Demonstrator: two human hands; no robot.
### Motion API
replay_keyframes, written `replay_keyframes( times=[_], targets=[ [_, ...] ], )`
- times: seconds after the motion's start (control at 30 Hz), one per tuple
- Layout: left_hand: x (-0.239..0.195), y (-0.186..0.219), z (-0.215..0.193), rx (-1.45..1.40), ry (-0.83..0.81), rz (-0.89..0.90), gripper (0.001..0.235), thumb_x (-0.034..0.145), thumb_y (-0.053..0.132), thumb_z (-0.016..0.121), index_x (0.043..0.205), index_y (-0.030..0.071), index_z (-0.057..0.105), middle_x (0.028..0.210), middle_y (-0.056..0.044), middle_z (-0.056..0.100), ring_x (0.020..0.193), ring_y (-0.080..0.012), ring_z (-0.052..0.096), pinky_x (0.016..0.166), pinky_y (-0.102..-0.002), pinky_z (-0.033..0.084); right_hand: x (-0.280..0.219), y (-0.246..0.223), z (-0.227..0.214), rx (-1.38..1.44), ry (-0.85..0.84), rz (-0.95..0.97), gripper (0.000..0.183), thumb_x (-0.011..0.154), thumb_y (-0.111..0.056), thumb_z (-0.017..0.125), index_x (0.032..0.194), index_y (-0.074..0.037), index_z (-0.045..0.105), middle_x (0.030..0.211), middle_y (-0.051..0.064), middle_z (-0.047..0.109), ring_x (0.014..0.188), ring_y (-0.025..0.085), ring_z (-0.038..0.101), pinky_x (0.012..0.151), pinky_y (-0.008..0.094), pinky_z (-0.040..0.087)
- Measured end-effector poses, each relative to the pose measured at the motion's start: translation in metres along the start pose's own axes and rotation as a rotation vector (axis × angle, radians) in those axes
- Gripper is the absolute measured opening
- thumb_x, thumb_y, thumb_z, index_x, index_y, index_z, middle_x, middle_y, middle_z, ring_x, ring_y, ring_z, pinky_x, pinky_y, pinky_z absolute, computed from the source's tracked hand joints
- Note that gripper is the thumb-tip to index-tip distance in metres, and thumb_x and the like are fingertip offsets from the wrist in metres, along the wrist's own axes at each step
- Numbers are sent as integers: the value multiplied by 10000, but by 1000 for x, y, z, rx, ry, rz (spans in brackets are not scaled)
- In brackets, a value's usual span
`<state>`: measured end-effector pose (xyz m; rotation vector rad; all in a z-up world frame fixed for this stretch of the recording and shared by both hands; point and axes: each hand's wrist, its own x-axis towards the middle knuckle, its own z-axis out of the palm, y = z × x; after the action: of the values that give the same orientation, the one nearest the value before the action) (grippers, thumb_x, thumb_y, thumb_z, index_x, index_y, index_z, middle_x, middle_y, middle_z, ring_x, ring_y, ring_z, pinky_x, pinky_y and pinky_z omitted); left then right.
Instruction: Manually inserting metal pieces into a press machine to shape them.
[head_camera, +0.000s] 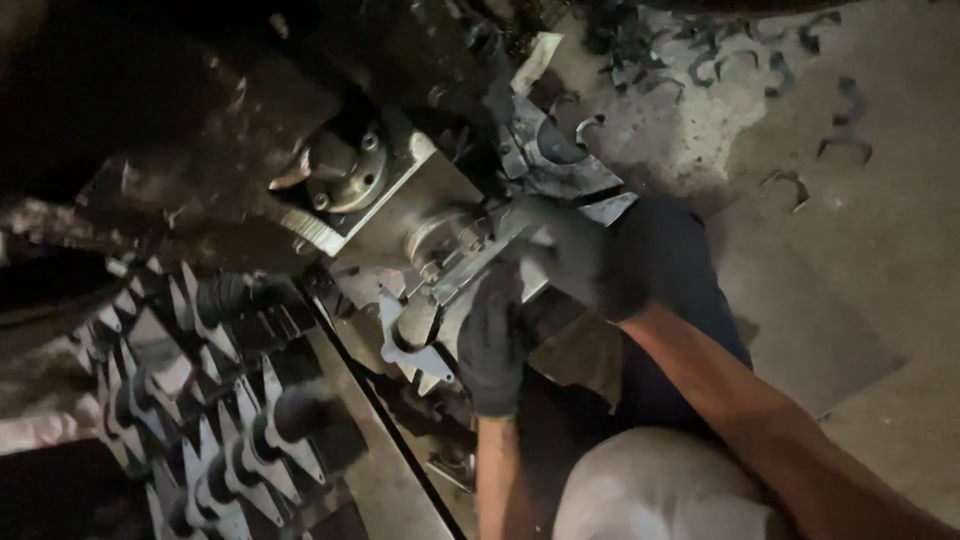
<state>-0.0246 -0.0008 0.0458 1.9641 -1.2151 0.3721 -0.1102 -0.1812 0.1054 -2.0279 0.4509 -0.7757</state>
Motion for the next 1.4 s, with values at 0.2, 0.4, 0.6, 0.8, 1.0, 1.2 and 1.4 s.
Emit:
replay_keyframes(
  times=[0.2, 0.4, 0.6, 0.8, 1.0, 1.2, 1.4],
  targets=[
    [68, 14, -5, 806, -21, 462, 496, 993, 99, 582, 1474, 217, 613, 1475, -64, 610, 1020, -254, 634, 897, -368, 578, -27, 23, 2, 53, 151, -31, 292, 1059, -130, 683, 1340, -69, 635, 1219, 88, 735, 1056, 197, 757, 892, 316, 608],
    [106, 30, -27, 919, -6, 429, 315, 1037, 408, 591, 1232, 177, 680, 1089, -108, 609, 872, -250, 673, 730, -431, 590, -20, 19, 23, -89, 142, -68, 407, 965, -153, 748, 1329, -26, 618, 1245, 143, 687, 1069, 289, 709, 883, 365, 576],
    [55, 4, -25, -247, -198, -630, 379, 952, 411, 732, 985, 33, 738, 657, -55, 677, 585, -131, 613, 558, -313, 505, -22, 14, 28, -302, 73, -236, 376, 871, -167, 819, 1213, -117, 670, 1306, 168, 646, 1191, 357, 646, 945, 413, 548],
    [36, -6, -38, -359, -77, -789, 557, 950, 341, 683, 1315, -75, 630, 735, -64, 742, 649, -80, 637, 597, -286, 521, -24, 18, 29, -209, -32, -266, 512, 836, -50, 820, 1311, -11, 634, 1273, 195, 635, 1153, 337, 628, 963, 412, 556],
    [51, -19, -32, -588, -234, -529, 451, 952, 226, 737, 1315, -32, 668, 1108, -102, 755, 945, -105, 658, 841, -267, 517, -23, 20, 33, 278, -142, -176, 371, 1009, -24, 625, 1367, 10, 531, 1373, 209, 544, 1228, 319, 638, 1027, 363, 582],
    [24, -21, 9, -630, 76, -749, 434, 929, 149, 735, 1338, 50, 633, 932, -78, 670, 764, -161, 566, 695, -287, 493, -11, 42, 43, -63, -17, -30, 261, 931, 10, 705, 1189, -25, 684, 1213, 193, 667, 1130, 320, 669, 929, 408, 558],
    [20, -27, 14, -456, 400, -554, 207, 916, 85, 790, 1091, 48, 685, 1063, -95, 718, 926, -181, 677, 854, -305, 561, -8, 44, 54, -273, 73, -248, 291, 977, -9, 722, 1266, -44, 711, 1178, 160, 679, 1085, 360, 654, 903, 464, 542]
  ],
)
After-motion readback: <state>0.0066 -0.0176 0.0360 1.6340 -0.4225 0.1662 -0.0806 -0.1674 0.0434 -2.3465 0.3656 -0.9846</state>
